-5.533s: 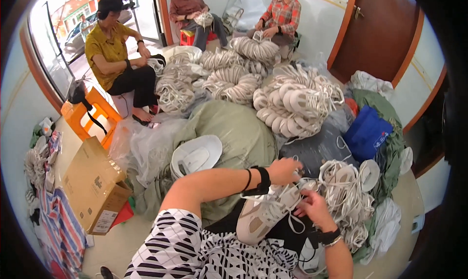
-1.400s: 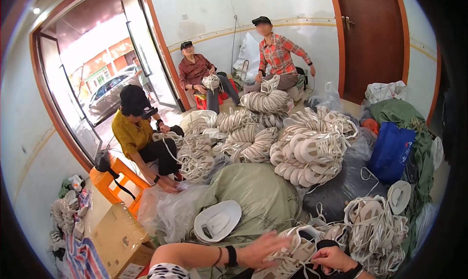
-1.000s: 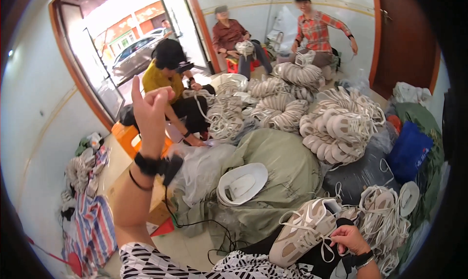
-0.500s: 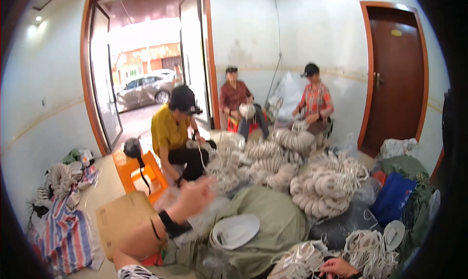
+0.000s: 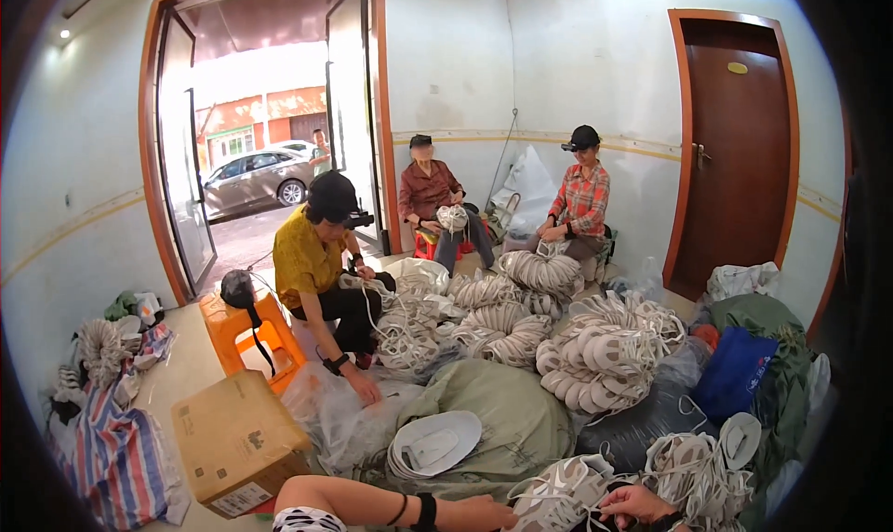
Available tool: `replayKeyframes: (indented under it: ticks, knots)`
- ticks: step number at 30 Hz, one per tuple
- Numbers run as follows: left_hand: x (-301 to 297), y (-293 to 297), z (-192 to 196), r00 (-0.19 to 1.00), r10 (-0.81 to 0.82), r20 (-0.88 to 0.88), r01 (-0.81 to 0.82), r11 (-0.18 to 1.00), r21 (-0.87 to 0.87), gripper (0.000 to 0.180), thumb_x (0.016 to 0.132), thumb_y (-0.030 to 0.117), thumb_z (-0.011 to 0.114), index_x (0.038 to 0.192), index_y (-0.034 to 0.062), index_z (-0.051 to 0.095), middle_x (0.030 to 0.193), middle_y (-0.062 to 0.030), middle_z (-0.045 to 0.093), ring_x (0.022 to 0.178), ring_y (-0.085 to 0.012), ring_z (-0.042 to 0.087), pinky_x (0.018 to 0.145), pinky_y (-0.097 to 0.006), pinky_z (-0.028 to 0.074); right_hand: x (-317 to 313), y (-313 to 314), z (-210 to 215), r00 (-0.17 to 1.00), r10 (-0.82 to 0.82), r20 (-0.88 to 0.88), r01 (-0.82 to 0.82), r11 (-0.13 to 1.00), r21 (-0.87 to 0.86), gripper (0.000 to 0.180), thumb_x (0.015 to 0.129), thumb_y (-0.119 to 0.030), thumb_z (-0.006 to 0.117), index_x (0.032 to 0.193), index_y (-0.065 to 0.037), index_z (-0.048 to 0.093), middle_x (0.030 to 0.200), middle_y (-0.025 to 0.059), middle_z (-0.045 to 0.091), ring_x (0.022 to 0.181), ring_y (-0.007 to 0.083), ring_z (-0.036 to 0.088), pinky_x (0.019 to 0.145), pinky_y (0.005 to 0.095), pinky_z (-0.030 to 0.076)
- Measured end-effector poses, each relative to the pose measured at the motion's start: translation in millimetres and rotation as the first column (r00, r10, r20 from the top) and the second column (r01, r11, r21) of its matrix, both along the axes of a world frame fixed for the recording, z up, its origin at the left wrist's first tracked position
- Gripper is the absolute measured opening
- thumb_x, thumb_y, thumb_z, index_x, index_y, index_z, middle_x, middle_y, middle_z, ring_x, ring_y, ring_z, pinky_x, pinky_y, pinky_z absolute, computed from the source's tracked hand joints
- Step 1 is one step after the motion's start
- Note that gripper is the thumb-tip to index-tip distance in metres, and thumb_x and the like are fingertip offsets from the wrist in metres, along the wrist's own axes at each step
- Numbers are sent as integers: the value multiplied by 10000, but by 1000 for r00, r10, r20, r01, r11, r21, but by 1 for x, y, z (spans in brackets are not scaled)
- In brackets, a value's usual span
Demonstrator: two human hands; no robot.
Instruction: Lacing a pair of athletic shoes in a shoe manufacturing workshop.
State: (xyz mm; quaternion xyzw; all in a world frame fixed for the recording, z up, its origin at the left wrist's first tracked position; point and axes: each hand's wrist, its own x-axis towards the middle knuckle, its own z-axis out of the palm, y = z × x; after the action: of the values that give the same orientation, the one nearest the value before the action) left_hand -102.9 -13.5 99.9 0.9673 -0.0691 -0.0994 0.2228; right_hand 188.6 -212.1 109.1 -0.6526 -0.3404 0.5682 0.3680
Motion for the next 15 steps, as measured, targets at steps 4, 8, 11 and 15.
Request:
replayKeyframes:
  ticks: [4,8,11,15]
  knots:
    - [9,-15,-13,976,-145,163,148,989,-8,377,865,394,606,916,21,588,869,-179,607,784,-354,588,699,-451,466,0,-5,-2,1000,13,2,-13,1000,17,187,855,-111,647,1006,-2,651,731,56,660,435,96,537,396,238,424]
    - [20,-22,-22,991,-131,-13,130,990,-52,384,861,392,605,867,8,623,845,-194,621,780,-362,600,697,-466,468,12,-8,-18,996,-26,-90,21,998,-60,222,871,-84,657,1041,48,604,876,124,704,499,88,572,472,197,464]
    - [24,-32,-32,1000,-17,-16,13,979,-205,357,823,386,643,899,38,668,848,-217,641,777,-369,614,698,-473,472,11,-8,-24,999,-25,-49,20,996,-90,217,856,-91,681,1020,38,620,822,94,692,492,75,574,459,192,458]
    - [35,-33,-50,991,-69,-110,51,986,-160,317,758,265,604,935,4,632,832,-212,640,795,-398,637,677,-462,509,13,-19,-40,997,-35,-69,31,998,-48,205,846,-109,697,986,26,633,723,56,643,470,83,568,433,204,452]
